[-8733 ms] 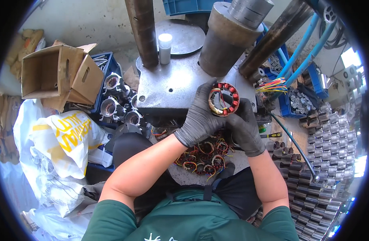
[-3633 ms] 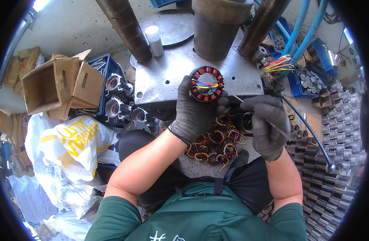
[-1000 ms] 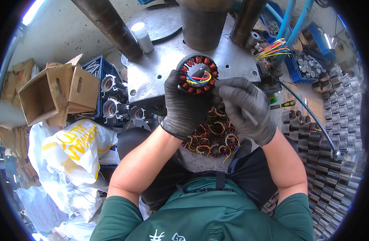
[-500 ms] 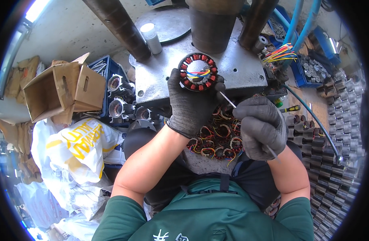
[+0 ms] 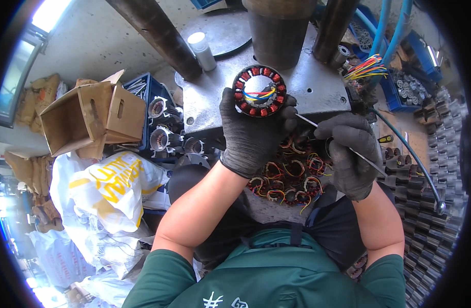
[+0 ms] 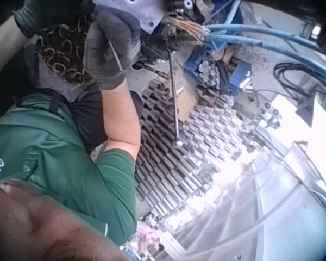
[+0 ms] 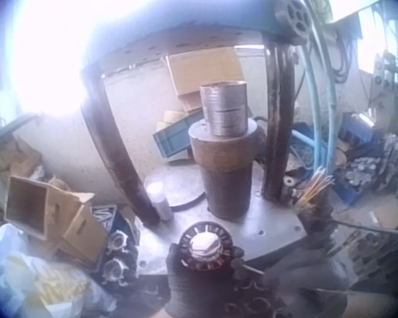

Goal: Operating a press machine and adjusting wiring on motor stators in an industrial setting.

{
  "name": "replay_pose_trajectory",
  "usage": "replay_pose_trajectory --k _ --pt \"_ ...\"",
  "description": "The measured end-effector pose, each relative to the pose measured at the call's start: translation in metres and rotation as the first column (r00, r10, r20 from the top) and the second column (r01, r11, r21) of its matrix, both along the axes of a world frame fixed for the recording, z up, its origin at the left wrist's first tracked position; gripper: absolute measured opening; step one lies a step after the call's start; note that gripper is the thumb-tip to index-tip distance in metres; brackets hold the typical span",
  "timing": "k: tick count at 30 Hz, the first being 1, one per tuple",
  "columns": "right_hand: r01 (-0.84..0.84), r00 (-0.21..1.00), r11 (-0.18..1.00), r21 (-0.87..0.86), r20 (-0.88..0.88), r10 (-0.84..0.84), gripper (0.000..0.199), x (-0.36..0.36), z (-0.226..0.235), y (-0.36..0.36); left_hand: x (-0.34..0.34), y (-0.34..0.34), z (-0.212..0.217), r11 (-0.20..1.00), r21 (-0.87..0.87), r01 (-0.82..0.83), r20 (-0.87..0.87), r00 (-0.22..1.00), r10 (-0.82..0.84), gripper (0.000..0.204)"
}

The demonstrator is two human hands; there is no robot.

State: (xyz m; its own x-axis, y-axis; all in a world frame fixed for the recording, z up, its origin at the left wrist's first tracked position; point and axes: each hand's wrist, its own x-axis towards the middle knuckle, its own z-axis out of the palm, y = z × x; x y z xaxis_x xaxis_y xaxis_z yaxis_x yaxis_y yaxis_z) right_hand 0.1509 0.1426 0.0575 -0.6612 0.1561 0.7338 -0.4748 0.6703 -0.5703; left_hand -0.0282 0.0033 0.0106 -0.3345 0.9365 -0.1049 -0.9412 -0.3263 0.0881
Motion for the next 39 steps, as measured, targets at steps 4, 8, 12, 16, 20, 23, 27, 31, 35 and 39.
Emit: replay_pose_trajectory --k 4,8,12,16,20,23,27,31,35,39 --pt "-0.03 0.999 0.996 -0.083 -0.015 0.029 0.025 0.0 0.001 0.001 0.002 0.0 0.0 1.0 -0.013 0.001 -0.034 0.999 -0.002 0.094" --pt "-0.04 0.999 0.995 -0.09 -0.022 0.038 0.028 0.001 0.0 0.004 0.003 -0.001 -0.002 0.999 0.032 0.026 0.005 1.0 -0.026 0.097" --pt "-0.057 0.998 0.995 -0.083 -0.016 0.056 0.033 0.001 0.002 0.004 0.002 -0.001 -0.007 0.998 0.061 0.033 -0.066 0.997 -0.029 0.097" --pt "-0.074 0.996 0.994 -0.077 -0.045 0.07 0.034 0.001 0.002 0.005 0.004 0.001 -0.008 0.999 0.044 0.024 -0.136 0.991 -0.018 0.1" --pt "-0.149 0.987 0.974 -0.173 -0.078 0.137 0.034 -0.004 0.011 -0.005 0.0 0.003 -0.019 0.989 0.121 0.089 -0.191 0.98 -0.065 0.102" --pt "-0.152 0.988 0.975 -0.159 -0.054 0.146 0.033 -0.006 0.012 -0.011 0.008 0.005 -0.024 0.974 0.213 0.074 -0.018 0.997 -0.072 0.101" --pt "-0.111 0.994 0.989 -0.093 -0.014 0.11 0.031 -0.01 0.007 -0.014 0.023 0.009 -0.009 0.999 -0.042 -0.007 -0.273 0.962 -0.005 0.099" --pt "-0.071 0.997 0.995 -0.072 0.012 0.072 0.032 -0.014 0.009 -0.017 0.027 0.008 -0.008 0.996 -0.091 -0.019 -0.268 0.963 -0.006 0.091" --pt "-0.049 0.999 0.995 -0.082 -0.012 0.048 0.032 -0.016 0.003 -0.017 0.031 0.008 -0.007 0.993 -0.119 -0.005 -0.312 0.949 -0.033 0.09" --pt "-0.024 1.0 0.997 -0.068 0.017 0.025 0.031 -0.016 0.005 -0.018 0.032 0.008 -0.009 0.995 -0.099 0.013 -0.308 0.951 -0.044 0.089"
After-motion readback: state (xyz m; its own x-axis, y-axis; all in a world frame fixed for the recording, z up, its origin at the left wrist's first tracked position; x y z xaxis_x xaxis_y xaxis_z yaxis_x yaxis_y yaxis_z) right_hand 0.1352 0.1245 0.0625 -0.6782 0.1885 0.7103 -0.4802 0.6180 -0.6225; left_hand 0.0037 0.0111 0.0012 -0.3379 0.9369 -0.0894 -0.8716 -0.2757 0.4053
